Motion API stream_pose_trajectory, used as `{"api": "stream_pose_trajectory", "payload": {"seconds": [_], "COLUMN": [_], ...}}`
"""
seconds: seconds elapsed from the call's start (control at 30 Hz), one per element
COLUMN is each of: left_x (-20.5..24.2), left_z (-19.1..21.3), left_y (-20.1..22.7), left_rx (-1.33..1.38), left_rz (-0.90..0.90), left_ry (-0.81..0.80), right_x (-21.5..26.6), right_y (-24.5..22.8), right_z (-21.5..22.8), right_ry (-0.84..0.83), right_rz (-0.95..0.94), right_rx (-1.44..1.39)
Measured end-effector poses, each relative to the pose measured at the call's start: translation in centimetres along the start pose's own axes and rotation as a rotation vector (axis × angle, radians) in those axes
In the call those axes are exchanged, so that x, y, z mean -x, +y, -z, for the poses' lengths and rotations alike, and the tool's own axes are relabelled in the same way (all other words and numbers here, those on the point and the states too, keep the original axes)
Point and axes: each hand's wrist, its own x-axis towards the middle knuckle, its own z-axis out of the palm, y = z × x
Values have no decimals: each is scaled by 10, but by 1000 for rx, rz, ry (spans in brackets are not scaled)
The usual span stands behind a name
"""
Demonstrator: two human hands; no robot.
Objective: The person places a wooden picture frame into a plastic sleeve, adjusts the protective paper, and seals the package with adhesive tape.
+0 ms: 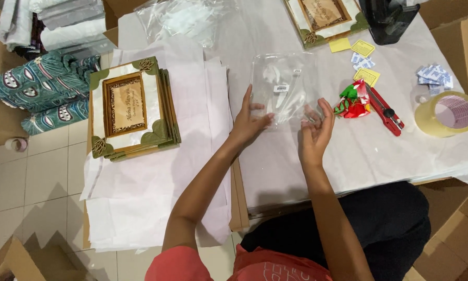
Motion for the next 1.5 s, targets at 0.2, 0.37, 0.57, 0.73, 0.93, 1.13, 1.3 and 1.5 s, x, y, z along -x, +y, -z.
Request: {"api": "stream_pose_trajectory", "payload": {"seconds": [0.2, 0.37, 0.57, 0.73, 0.93, 1.13, 1.3, 1.5], "left_x": [33, -1, 2, -9, 2, 7, 4, 8], "left_z": [0, 6, 7, 4, 13, 13, 13, 14], "left_y": [11, -55, -48, -63, -40, -31, -32, -26], "left_rx": [-176, -238, -183, -268, -166, -124, -112, -60], "left_rz": [-90, -200, -198, -151, -133, -152, -134, -115], "left_ry": [9, 71, 104, 99, 56, 50, 38, -2], "right_x": [-4, 0, 8, 44, 83, 79, 79, 82], "right_y": [17, 24, -3, -56, -70, -65, -56, -34], "right_z": [7, 9, -13, -97, -191, -241, -253, -250], "right_ry": [134, 159, 50, -278, -811, -888, -764, -740], "right_rz": [-1, 117, 349, 564, -154, -676, -803, -738], "right_rx": [296, 437, 629, 403, 103, -4, -153, -284]}}
